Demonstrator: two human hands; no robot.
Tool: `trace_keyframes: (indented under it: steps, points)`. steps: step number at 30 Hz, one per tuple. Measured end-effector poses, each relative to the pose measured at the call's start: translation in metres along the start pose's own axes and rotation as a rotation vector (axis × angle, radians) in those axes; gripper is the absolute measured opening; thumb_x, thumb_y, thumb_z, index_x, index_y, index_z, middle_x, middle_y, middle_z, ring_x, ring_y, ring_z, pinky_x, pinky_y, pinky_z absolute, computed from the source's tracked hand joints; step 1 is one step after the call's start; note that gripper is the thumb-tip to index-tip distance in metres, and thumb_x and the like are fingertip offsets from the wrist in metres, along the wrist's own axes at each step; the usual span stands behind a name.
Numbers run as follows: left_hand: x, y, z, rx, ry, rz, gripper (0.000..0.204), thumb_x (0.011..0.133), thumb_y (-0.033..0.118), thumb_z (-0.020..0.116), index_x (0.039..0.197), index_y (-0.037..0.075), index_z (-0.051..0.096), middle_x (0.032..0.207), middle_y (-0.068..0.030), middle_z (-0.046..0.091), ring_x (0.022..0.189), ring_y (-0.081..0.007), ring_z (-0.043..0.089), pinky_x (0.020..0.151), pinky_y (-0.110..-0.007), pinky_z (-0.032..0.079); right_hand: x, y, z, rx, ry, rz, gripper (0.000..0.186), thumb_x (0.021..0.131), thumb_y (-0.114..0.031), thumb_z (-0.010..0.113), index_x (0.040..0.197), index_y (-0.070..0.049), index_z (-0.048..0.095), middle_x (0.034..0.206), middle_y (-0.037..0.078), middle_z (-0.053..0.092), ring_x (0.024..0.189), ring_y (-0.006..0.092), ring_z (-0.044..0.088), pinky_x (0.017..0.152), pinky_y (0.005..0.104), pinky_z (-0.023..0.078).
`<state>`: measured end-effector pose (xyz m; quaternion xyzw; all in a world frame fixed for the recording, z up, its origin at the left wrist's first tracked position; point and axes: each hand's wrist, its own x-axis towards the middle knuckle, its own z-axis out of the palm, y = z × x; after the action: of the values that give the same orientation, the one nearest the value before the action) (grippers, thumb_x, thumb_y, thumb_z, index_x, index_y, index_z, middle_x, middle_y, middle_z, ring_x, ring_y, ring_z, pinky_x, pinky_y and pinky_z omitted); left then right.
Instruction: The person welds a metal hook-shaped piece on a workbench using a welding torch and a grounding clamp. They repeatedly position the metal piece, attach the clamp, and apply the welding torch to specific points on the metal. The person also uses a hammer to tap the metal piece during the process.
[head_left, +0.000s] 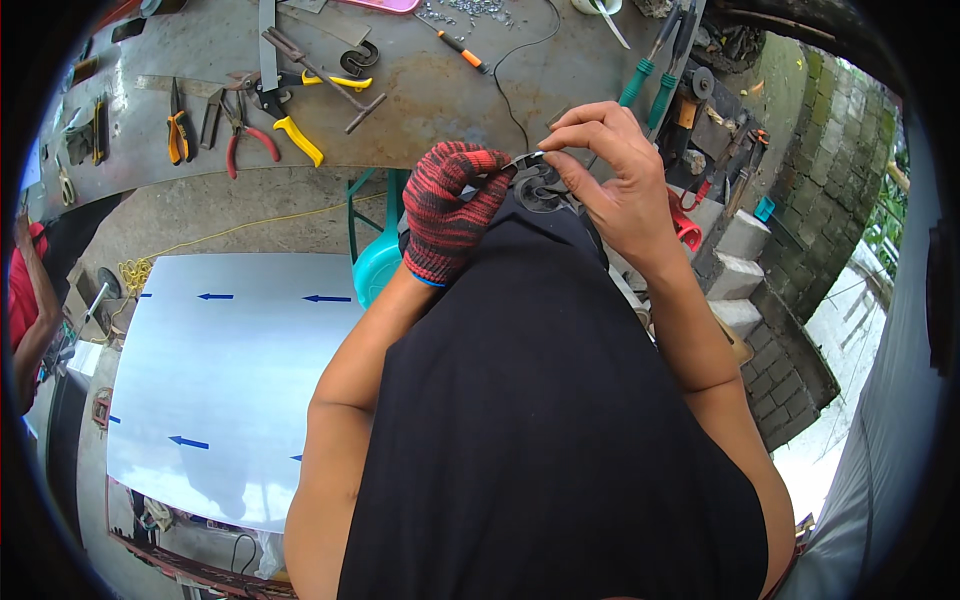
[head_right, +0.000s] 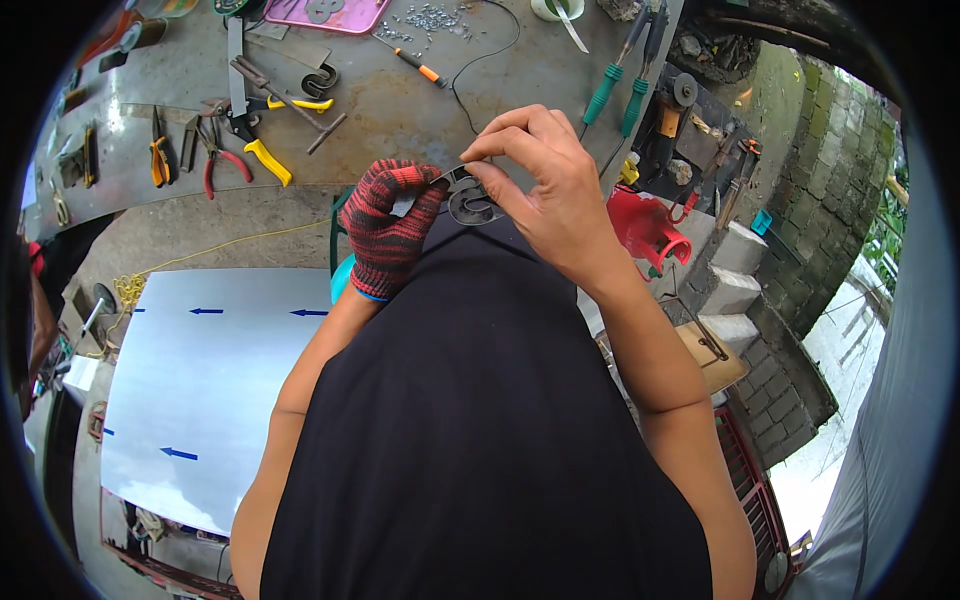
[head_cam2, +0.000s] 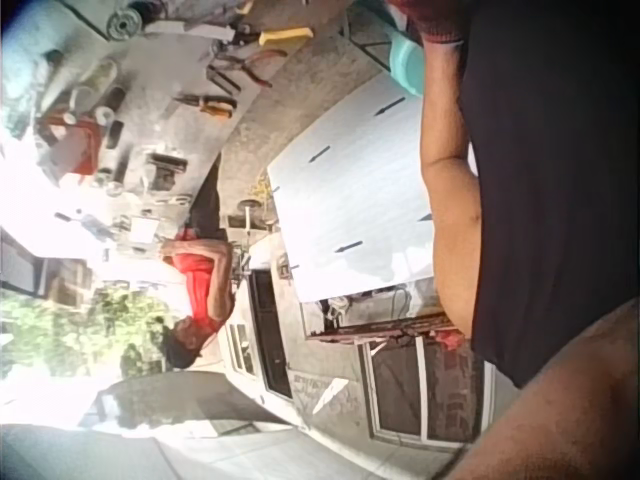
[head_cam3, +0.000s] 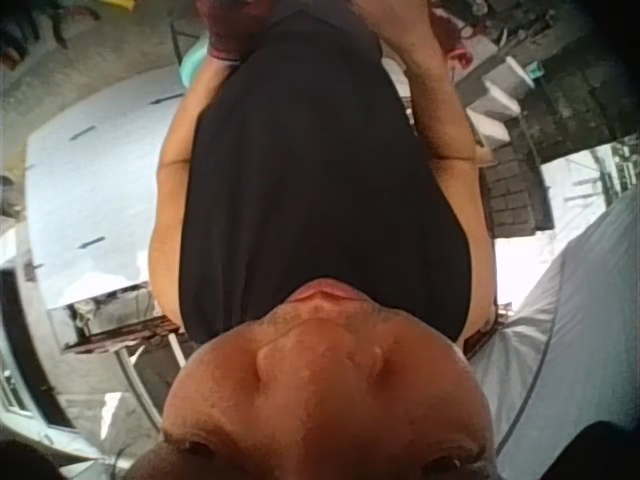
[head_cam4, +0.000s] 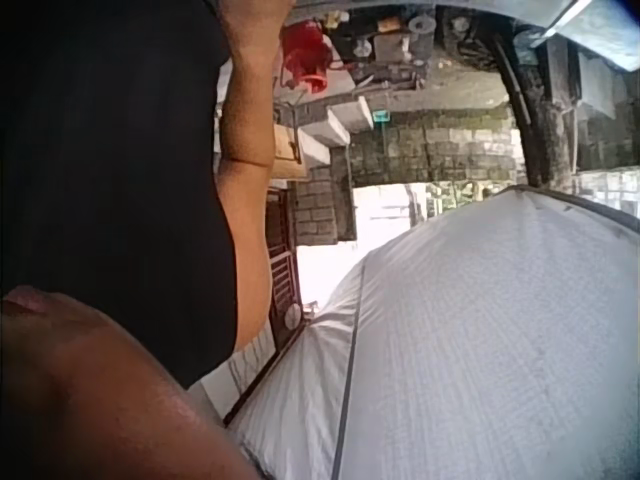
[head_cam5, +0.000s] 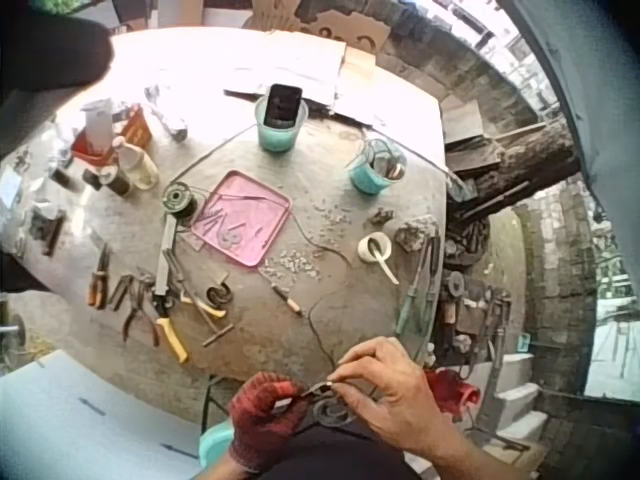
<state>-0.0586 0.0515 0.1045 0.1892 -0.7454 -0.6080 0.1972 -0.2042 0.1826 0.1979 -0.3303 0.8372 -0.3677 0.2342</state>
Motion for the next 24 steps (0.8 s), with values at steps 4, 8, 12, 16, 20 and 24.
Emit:
trace_keyframes:
  steps: [4,8,12,16,20,24]
  points:
    - [0.001,0.001,0.000,-0.032,0.004,-0.026,0.025,0.078,-0.003,0.083,0.098,0.009,0.073,0.089,-0.0076,0.071,0.075,-0.0200,0.069,0.066,-0.031,0.055,0.003,-0.001,0.000,0.009,-0.005,0.000,0.014,0.084,-0.005,0.079,0.097,-0.007,0.074,0.102,0.005,0.067,0.098,0.0246,0.060,0.086,0.0369,0.049]
    - [0.002,0.000,0.001,-0.053,0.011,-0.033,0.025,0.078,-0.004,0.083,0.098,0.008,0.073,0.091,-0.0080,0.072,0.076,-0.0196,0.070,0.066,-0.030,0.055,0.004,0.000,-0.001,0.007,-0.011,-0.006,0.015,0.084,-0.006,0.079,0.099,-0.008,0.075,0.102,0.006,0.067,0.098,0.0250,0.061,0.086,0.0363,0.049]
    - [0.001,-0.006,0.003,-0.077,0.054,-0.049,0.024,0.079,-0.004,0.083,0.098,0.008,0.073,0.093,-0.0087,0.073,0.080,-0.0198,0.071,0.070,-0.031,0.056,0.002,0.004,-0.005,0.023,0.011,0.009,0.018,0.086,-0.008,0.078,0.103,-0.007,0.075,0.104,0.008,0.068,0.098,0.0250,0.061,0.086,0.0352,0.049]
    - [-0.001,-0.013,0.002,-0.084,0.064,-0.096,0.022,0.080,-0.002,0.083,0.097,0.007,0.073,0.094,-0.0088,0.073,0.083,-0.0206,0.071,0.075,-0.032,0.056,-0.001,0.005,-0.012,0.043,0.035,0.091,0.021,0.088,-0.007,0.075,0.109,-0.005,0.073,0.106,0.009,0.069,0.098,0.0235,0.063,0.085,0.0345,0.049]
    - [-0.001,-0.018,0.003,-0.091,0.079,-0.138,0.020,0.081,-0.001,0.083,0.096,0.006,0.073,0.094,-0.0090,0.073,0.086,-0.0220,0.071,0.078,-0.033,0.055,-0.008,0.011,-0.014,0.046,0.055,0.129,0.024,0.090,-0.005,0.072,0.114,-0.005,0.071,0.106,0.009,0.069,0.099,0.0221,0.063,0.083,0.0334,0.048]
    - [-0.002,-0.019,0.002,-0.087,0.088,-0.156,0.019,0.082,-0.001,0.083,0.097,0.006,0.073,0.094,-0.0092,0.073,0.088,-0.0226,0.071,0.080,-0.033,0.055,-0.013,0.014,-0.014,0.043,0.058,0.148,0.025,0.090,-0.005,0.071,0.115,-0.004,0.070,0.107,0.009,0.068,0.098,0.0216,0.064,0.082,0.0326,0.048]
